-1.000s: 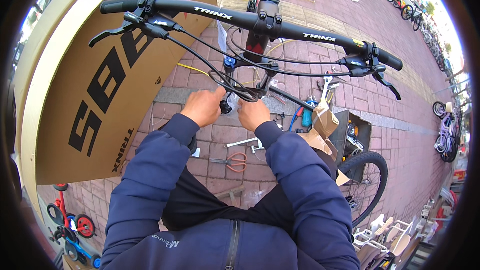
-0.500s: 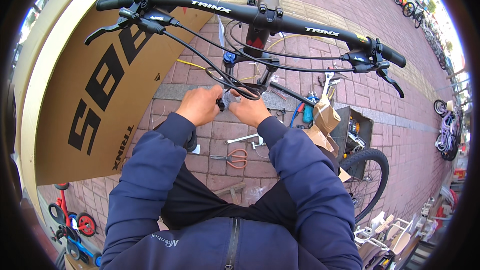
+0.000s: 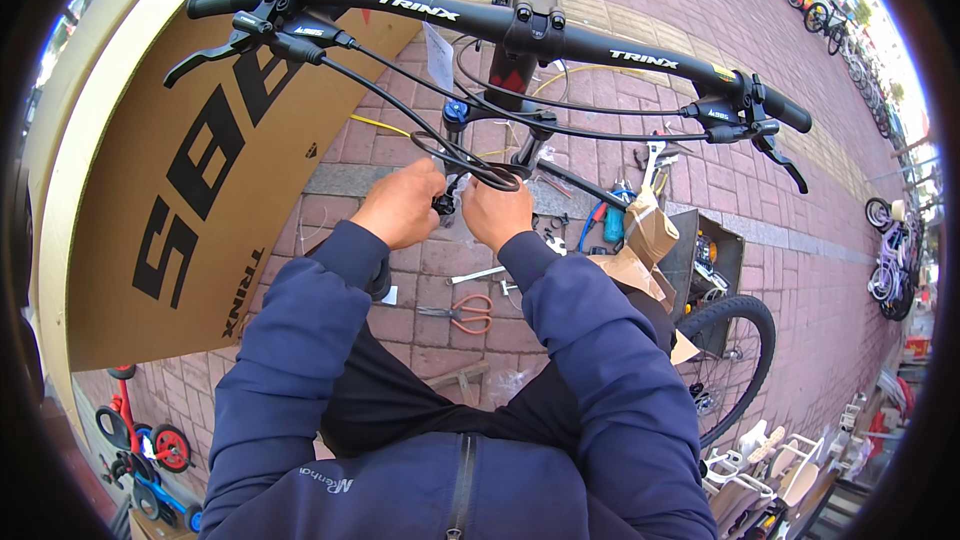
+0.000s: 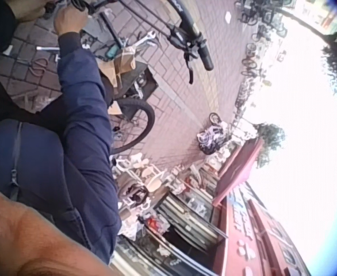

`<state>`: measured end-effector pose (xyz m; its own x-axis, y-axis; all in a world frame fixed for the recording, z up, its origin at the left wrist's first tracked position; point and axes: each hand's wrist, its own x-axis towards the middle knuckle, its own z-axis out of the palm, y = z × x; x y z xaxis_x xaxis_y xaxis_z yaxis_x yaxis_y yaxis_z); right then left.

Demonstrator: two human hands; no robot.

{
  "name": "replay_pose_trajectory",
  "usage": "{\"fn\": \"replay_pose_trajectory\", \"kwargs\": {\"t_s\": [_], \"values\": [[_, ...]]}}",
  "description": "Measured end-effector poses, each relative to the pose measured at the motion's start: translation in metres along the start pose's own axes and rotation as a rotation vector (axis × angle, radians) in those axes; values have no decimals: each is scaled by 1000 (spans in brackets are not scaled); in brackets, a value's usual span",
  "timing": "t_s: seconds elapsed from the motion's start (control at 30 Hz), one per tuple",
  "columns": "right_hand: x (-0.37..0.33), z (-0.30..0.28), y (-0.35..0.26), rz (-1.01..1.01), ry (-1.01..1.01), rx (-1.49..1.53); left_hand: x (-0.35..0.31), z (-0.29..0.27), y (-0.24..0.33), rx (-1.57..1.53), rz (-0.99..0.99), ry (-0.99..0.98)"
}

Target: The person installs a disc brake rotor onto a bicycle wheel using a screwdriver, then attaches a bell to the handlebar and removes protective packaging from the front fork. The wheel is set aside and the bicycle frame is repositioned during the process.

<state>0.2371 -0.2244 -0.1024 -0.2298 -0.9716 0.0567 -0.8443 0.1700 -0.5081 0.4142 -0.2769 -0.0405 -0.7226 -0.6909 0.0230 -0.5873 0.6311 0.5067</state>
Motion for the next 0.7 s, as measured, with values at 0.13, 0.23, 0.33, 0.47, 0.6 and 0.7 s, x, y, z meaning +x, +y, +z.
{"fn": "replay_pose_trajectory", "kwargs": {"t_s": [0.13, 0.23, 0.33, 0.47, 0.6, 0.7], "values": [[12, -2, 21, 9, 2, -205, -1, -5, 1, -113, 7, 6], [11, 3, 33, -85, -73, -56, -1, -4, 0, -159, 11, 18], [5, 9, 42, -170, -350, -287, 1, -1, -2, -143, -3, 30], [-6, 23, 45, -203, -450, -172, 2, 1, -7, -178, -27, 32], [-27, 48, 39, -156, -556, -138, 1, 6, -7, -162, -5, 14], [-45, 64, 25, -597, -697, -321, 1, 10, -6, -187, 4, 16]]}}
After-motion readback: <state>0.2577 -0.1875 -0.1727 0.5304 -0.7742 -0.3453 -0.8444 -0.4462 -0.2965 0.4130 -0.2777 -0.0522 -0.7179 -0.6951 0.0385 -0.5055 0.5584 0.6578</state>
